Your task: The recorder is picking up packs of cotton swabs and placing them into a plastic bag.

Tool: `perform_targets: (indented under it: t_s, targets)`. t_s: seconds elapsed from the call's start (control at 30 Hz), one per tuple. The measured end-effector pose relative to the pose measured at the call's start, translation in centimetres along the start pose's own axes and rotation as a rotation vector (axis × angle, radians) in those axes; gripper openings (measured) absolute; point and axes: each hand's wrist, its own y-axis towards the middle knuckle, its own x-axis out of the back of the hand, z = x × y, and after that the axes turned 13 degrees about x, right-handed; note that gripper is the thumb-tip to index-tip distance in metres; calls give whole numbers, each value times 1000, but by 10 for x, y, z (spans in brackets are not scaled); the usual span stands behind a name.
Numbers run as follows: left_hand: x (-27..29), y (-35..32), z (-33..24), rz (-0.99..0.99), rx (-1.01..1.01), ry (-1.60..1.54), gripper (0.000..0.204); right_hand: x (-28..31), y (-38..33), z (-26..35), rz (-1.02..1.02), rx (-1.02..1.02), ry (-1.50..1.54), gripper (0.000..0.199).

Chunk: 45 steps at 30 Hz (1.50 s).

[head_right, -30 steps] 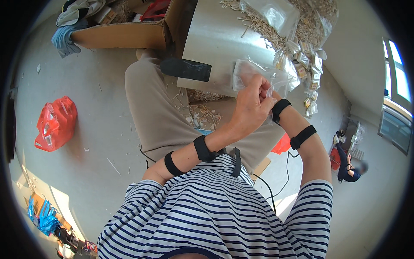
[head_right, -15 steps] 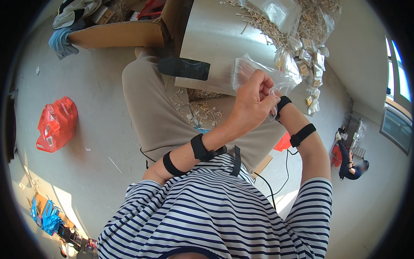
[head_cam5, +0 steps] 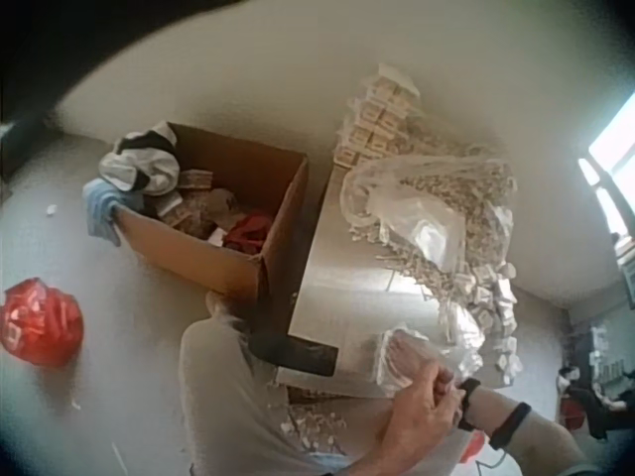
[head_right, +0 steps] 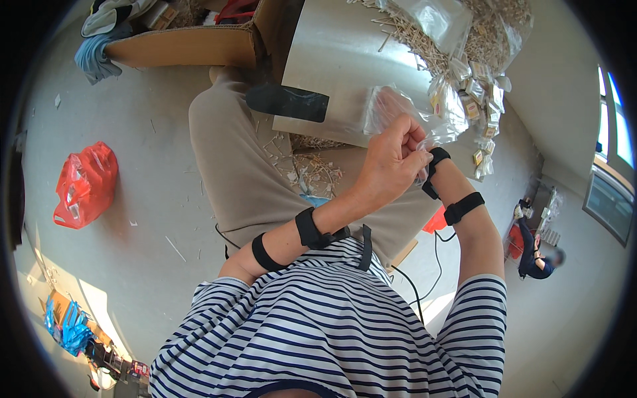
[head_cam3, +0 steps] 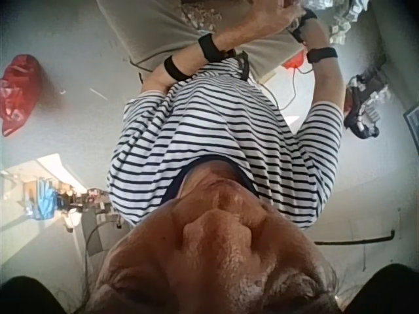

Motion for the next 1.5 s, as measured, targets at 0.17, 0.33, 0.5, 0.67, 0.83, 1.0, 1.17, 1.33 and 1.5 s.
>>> perform_targets:
  t_s: [0.17, 0.33, 0.5, 0.67, 0.83, 1.0, 1.17, 1.33, 1.5]
  targets:
    - [-6, 2, 5, 16, -29, 12, 20, 17, 10, -1, -29, -8, -21, 52]
    - [-7, 3, -1, 43, 10, 40, 20, 78, 26, -8, 137, 100, -461, 49]
    - [4, 5, 6, -12, 1, 49, 21, -24, 12, 11, -144, 51, -114, 47]
    - [-3, 8, 4, 29, -20, 50, 20, -34, 3, 27, -212, -60, -72, 66]
    - [-1, 11, -4, 16, 15, 46, 19, -8, 4, 42, -280, -175, 51, 62]
    - [11, 11, -18, 44, 68, 21, 26, -95, -31, 116, 342, 87, -1290, 18]
    - [72, 12, -19, -36, -285, 824, 106, -105, -116, 155, -32, 420, -968, 18]
    - [86, 54, 10, -25, -239, 1265, 143, 7, -127, 78, -594, 478, -959, 40]
    - [78, 97, 40, -3, -252, 1469, 152, 8, -67, -20, -446, 548, -1126, 75]
